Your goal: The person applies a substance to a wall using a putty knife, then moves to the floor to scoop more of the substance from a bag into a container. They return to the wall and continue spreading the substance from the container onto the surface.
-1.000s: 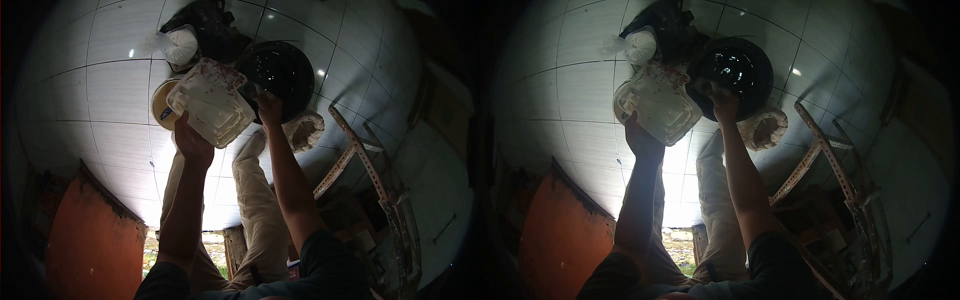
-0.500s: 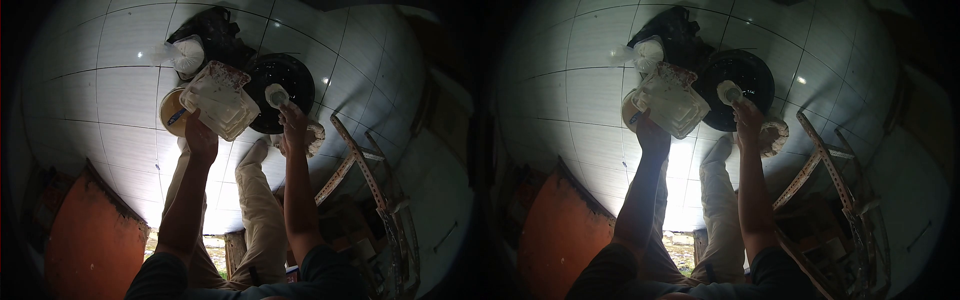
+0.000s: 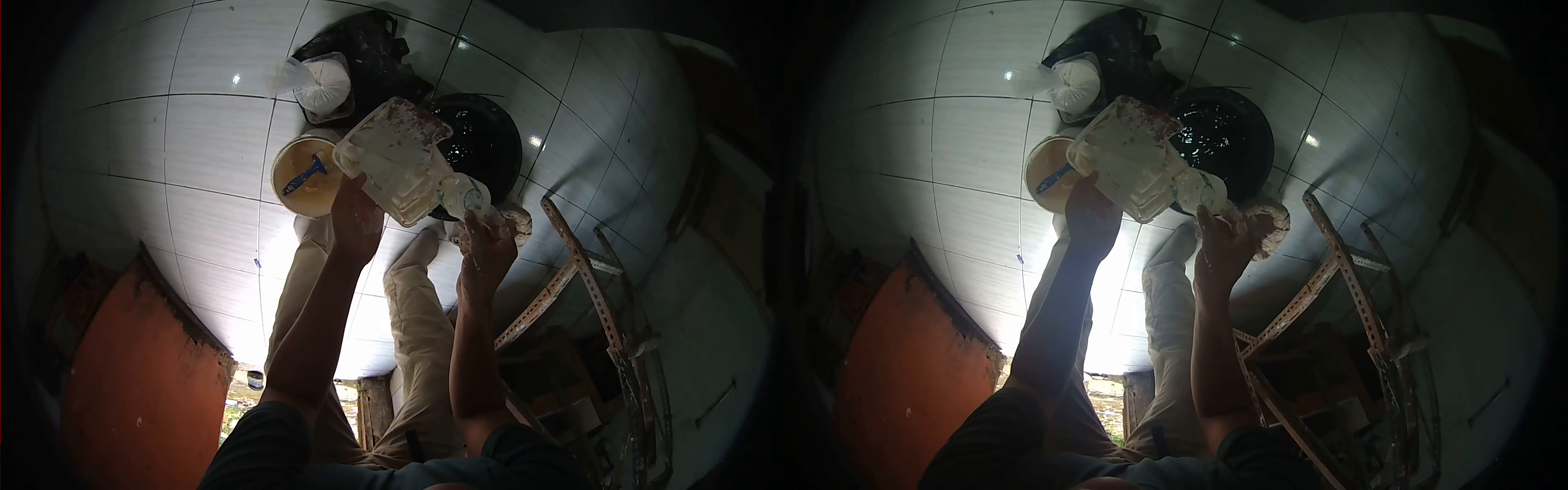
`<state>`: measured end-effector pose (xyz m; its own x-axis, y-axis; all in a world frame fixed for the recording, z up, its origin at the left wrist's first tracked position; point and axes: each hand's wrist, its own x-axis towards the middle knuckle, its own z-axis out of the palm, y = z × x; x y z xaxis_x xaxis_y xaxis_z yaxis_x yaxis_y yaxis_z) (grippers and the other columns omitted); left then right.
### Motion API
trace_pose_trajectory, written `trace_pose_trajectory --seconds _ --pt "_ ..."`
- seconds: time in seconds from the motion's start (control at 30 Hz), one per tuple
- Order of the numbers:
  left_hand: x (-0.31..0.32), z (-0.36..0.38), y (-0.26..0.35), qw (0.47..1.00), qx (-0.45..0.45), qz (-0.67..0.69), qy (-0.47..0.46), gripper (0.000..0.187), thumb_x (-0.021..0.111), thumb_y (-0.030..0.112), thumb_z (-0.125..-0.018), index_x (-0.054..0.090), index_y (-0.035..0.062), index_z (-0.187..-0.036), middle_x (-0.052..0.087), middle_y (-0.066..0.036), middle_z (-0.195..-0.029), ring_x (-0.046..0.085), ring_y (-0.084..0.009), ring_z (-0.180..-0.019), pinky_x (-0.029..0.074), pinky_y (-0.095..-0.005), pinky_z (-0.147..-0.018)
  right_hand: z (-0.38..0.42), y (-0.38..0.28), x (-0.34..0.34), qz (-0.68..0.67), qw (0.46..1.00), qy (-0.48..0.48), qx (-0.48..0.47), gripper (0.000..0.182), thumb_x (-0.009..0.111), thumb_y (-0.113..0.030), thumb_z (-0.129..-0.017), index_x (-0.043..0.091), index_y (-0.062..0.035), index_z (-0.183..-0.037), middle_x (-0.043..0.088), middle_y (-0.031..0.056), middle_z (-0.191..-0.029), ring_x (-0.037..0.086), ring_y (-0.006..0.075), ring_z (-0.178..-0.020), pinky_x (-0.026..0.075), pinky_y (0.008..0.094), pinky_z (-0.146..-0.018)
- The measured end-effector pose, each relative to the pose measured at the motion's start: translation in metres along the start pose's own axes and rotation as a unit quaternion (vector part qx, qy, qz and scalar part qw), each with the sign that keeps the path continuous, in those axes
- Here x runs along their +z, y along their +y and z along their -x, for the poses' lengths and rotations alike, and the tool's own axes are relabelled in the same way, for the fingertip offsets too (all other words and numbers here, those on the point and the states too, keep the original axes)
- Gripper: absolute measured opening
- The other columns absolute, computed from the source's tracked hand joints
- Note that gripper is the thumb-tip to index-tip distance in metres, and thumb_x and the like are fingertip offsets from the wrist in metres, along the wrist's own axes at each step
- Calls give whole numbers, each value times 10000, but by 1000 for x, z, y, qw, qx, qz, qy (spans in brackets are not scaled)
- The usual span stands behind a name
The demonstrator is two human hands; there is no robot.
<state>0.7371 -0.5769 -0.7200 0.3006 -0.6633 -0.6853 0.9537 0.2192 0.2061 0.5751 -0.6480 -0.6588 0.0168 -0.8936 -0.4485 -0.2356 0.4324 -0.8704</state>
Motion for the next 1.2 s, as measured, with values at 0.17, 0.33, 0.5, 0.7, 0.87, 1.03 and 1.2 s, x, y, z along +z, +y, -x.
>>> trace_pose_trajectory --seconds 0.17,0.33,0.5,0.7,0.87,1.03,1.2 --pt "9 3 -1 1000 -10 -28 -5 247 510 235 -965 528 99 -1170 577 -12 -1032 563 -121 -1010 454 -279 -928 15 8 0 72 997 19 -22 447 727 -181 -871 534 122 -1136 669 143 -969 664 197 -894 535 292 -787" --pt "9 2 -2 999 -31 -32 -17 248 512 233 -963 532 94 -1168 582 -18 -1030 576 -137 -992 471 -297 -903 22 11 -1 169 977 31 -123 344 693 -46 -874 516 121 -1118 668 143 -890 653 159 -827 516 276 -725" --pt "-47 -16 -5 979 -135 114 -101 234 530 262 -951 552 99 -1117 582 6 -996 585 -98 -902 502 -290 -809 25 13 3 82 990 82 -82 414 714 -11 -846 469 111 -1158 662 138 -894 646 157 -815 515 273 -727" --pt "-40 -11 -18 983 -89 42 -154 240 515 297 -957 557 103 -1092 595 24 -935 593 -67 -889 496 -263 -826 28 21 0 109 984 98 -101 485 733 8 -824 451 92 -1209 654 132 -903 647 156 -835 531 275 -728" --pt "-49 -15 -23 990 -125 21 -63 290 489 321 -967 540 95 -1142 601 0 -1012 589 -83 -964 486 -267 -873 30 34 -7 126 979 96 -126 534 754 7 -798 445 90 -1227 656 130 -905 648 162 -835 552 280 -747" --pt "-32 -9 -24 987 -128 62 -68 317 485 316 -962 531 80 -1169 597 -23 -1045 588 -112 -995 484 -287 -886 31 35 -8 196 958 83 -193 513 800 -43 -758 497 64 -1157 591 139 -1031 643 191 -871 580 299 -755" --pt "2 -6 -18 990 -105 6 93 502 516 242 -904 415 134 -423 527 -30 -554 574 -153 -619 478 -272 -664 25 39 -6 259 915 65 -303 471 816 -125 -761 530 53 -1089 531 135 -1088 616 210 -942 601 310 -732"
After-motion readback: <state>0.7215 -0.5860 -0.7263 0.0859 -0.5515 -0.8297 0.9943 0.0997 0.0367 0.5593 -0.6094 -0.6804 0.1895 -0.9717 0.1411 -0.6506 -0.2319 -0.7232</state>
